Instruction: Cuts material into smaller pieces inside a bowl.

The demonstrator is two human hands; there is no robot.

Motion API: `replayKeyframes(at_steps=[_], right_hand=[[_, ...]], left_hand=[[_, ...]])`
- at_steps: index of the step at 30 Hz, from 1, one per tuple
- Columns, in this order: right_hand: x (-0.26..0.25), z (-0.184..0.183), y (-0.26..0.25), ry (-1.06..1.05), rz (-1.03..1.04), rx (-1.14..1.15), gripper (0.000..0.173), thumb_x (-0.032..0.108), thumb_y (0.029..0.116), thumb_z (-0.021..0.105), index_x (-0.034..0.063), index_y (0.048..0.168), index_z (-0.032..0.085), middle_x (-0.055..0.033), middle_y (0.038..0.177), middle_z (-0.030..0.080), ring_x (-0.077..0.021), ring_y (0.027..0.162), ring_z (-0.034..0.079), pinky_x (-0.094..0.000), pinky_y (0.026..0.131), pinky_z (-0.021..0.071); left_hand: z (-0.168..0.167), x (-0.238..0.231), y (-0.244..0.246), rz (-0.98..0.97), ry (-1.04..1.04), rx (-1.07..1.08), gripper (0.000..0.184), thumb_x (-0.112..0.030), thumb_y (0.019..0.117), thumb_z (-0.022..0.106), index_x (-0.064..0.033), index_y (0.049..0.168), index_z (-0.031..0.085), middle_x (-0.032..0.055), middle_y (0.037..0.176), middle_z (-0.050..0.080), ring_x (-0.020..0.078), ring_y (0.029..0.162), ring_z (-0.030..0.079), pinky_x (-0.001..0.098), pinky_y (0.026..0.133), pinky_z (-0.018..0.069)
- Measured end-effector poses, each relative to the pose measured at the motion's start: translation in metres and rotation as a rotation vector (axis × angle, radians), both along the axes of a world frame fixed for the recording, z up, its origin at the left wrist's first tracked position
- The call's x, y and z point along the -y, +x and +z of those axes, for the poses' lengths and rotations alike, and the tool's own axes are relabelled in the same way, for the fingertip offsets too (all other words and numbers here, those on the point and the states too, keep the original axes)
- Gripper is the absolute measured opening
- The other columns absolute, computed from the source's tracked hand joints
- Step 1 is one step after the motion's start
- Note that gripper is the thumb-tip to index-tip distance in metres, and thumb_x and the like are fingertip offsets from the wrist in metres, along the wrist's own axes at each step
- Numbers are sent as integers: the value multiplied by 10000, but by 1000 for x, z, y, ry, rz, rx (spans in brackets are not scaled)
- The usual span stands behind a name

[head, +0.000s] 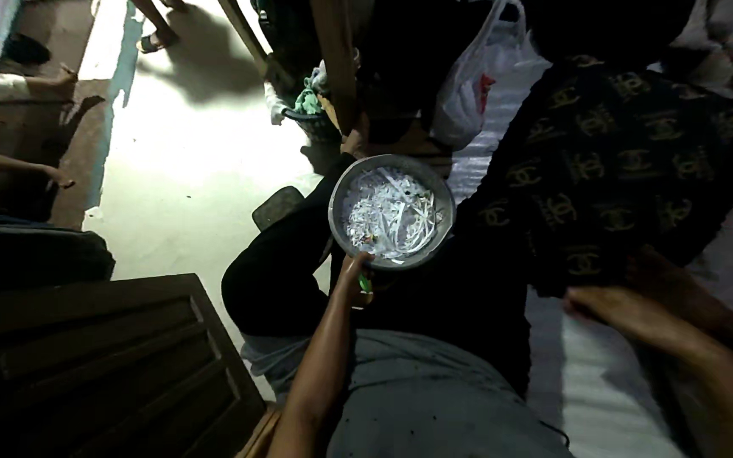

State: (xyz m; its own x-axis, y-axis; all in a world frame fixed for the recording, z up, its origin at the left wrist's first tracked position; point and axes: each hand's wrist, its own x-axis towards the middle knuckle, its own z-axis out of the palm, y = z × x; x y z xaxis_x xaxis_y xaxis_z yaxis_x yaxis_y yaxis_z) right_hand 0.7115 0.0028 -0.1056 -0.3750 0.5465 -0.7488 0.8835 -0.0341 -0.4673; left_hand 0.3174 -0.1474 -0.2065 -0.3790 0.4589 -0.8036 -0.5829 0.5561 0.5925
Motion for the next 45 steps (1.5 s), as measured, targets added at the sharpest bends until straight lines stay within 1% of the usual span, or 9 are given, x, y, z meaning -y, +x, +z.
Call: replayKeyframes(at_steps=[3, 8, 12, 16, 20, 23, 26, 30, 45], right_hand=[[-38, 8, -115, 246, -40, -223, 389, 242, 1118, 405, -33, 1216, 662, -252, 1171, 662, -371, 1045, 648, -580, 936, 503], [-73, -102, -240, 343, -171, -305, 504, 281, 1089, 494, -37, 1479, 470, -310, 1479, 483, -447, 1389, 461, -578, 1163, 353], [-59, -113, -260, 275, -144, -229, 526, 253, 1093, 483, -78, 1496, 412, -336, 1440, 508, -450, 1367, 490, -589, 1150, 363], [-54, -118, -237, 291, -86, -227, 478, 128, 1074, 481, -49, 1513, 413, -315, 1464, 501, -435, 1384, 480, -583, 1158, 356], [-48, -123, -229, 198, -81, -178, 594, 155, 1052, 555, -26, 1563, 311, -343, 1454, 484, -456, 1342, 508, -604, 1114, 393], [-26, -107, -238, 473, 1, -196, 678, 167, 991, 648, -70, 1545, 337, -371, 1505, 402, -524, 1403, 401, -623, 1169, 315], [7, -81, -260, 644, 79, -555, 343, 85, 1003, 577, -92, 1294, 616, -319, 1327, 586, -457, 1234, 579, -555, 1074, 455], [65, -52, -284, 119, 49, -908, 205, 73, 976, 601, -67, 1114, 661, -113, 976, 694, -110, 797, 669, -272, 749, 578], [54, -57, -273, 33, -111, -810, 403, -57, 876, 676, -80, 1266, 578, -180, 1145, 662, -192, 915, 685, -346, 814, 590]], left_hand=[[-2, 5, -5, -52, -30, 0, 257, -54, 980, 563, 13, 1220, 501, 69, 747, 572, 110, 541, 541, 246, 499, 486], [13, 21, -21, -179, -17, -205, 463, -158, 1004, 628, 18, 1408, 482, 181, 1096, 641, 210, 861, 637, 371, 740, 556], [9, 40, -35, -300, -33, -444, 655, -344, 958, 709, -51, 1486, 457, 256, 1297, 624, 362, 1120, 653, 549, 940, 529], [42, 55, -41, -499, -115, -640, 510, -301, 1065, 502, -81, 1521, 438, 236, 1303, 639, 375, 1199, 635, 571, 1035, 484], [62, 69, -47, -333, 112, -492, 411, -209, 1103, 395, -63, 1479, 470, 152, 1056, 675, 227, 817, 647, 397, 708, 542], [70, 65, -44, -15, 394, -149, 356, -153, 1107, 356, -15, 1416, 467, 56, 843, 646, 98, 604, 587, 239, 540, 495], [76, 41, -36, 97, 459, -52, 349, -125, 1104, 334, 18, 1393, 465, 90, 854, 665, 135, 639, 636, 274, 614, 554], [83, -5, -19, 91, 531, -156, 338, -106, 1096, 353, 52, 1380, 448, 117, 1012, 684, 136, 821, 671, 297, 784, 559], [71, -53, 4, -31, 668, -312, 354, -65, 1070, 350, 126, 1346, 464, 199, 1194, 649, 146, 1036, 641, 307, 944, 505]])
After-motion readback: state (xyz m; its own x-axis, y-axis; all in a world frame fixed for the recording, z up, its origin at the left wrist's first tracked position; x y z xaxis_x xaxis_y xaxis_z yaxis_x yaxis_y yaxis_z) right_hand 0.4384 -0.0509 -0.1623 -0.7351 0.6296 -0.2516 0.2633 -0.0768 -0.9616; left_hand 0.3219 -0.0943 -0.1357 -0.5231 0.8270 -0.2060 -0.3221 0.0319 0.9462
